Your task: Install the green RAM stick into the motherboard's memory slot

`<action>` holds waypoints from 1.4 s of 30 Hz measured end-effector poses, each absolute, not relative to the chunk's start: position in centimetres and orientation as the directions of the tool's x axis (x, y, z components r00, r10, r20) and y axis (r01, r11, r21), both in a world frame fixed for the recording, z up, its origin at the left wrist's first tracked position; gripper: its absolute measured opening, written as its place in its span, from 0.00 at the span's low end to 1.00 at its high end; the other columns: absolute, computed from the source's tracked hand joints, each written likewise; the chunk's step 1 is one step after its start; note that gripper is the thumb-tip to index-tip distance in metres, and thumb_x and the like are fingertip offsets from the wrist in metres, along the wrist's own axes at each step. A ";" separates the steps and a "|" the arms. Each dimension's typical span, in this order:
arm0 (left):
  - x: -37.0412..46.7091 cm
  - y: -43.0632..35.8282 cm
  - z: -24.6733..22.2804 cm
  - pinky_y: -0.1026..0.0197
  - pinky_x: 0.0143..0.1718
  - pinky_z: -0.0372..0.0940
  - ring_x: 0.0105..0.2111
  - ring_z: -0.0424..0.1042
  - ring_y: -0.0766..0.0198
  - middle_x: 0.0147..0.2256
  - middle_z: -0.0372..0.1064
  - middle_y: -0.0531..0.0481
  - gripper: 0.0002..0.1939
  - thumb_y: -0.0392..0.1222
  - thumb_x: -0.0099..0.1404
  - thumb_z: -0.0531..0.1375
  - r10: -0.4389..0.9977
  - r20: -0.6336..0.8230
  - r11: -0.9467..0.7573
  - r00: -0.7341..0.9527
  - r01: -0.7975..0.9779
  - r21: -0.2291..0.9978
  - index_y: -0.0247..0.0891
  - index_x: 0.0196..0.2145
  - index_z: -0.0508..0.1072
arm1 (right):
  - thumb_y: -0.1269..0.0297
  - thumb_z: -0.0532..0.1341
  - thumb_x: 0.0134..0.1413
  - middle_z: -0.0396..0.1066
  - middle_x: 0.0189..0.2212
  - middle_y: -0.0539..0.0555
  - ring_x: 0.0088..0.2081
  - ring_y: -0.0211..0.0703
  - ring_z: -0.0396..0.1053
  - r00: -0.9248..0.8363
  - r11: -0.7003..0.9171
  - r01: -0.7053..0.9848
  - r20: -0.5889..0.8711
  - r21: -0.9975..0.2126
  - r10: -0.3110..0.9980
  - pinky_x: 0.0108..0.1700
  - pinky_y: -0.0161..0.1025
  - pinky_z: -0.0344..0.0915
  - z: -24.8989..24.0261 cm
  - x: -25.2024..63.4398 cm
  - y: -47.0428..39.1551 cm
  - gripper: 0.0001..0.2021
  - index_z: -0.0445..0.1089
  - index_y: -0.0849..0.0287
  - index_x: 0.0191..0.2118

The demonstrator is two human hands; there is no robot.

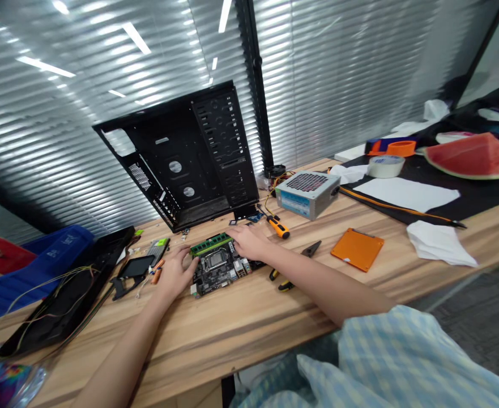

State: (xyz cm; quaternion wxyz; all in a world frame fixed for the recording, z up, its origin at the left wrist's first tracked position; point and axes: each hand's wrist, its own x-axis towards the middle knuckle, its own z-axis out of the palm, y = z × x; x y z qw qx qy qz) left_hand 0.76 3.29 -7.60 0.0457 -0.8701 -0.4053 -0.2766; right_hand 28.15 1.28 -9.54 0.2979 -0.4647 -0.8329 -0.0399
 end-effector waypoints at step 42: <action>0.9 3.1 -7.5 0.46 0.52 0.65 0.48 0.69 0.49 0.46 0.70 0.37 0.15 0.45 0.65 0.54 0.685 0.529 -0.670 0.501 0.718 0.188 0.34 0.45 0.70 | 0.77 0.55 0.52 0.69 0.51 0.66 0.51 0.53 0.68 -0.392 0.596 0.763 0.554 -0.250 0.734 0.53 0.51 0.65 -9.5 28.2 1.2 0.22 0.66 0.67 0.55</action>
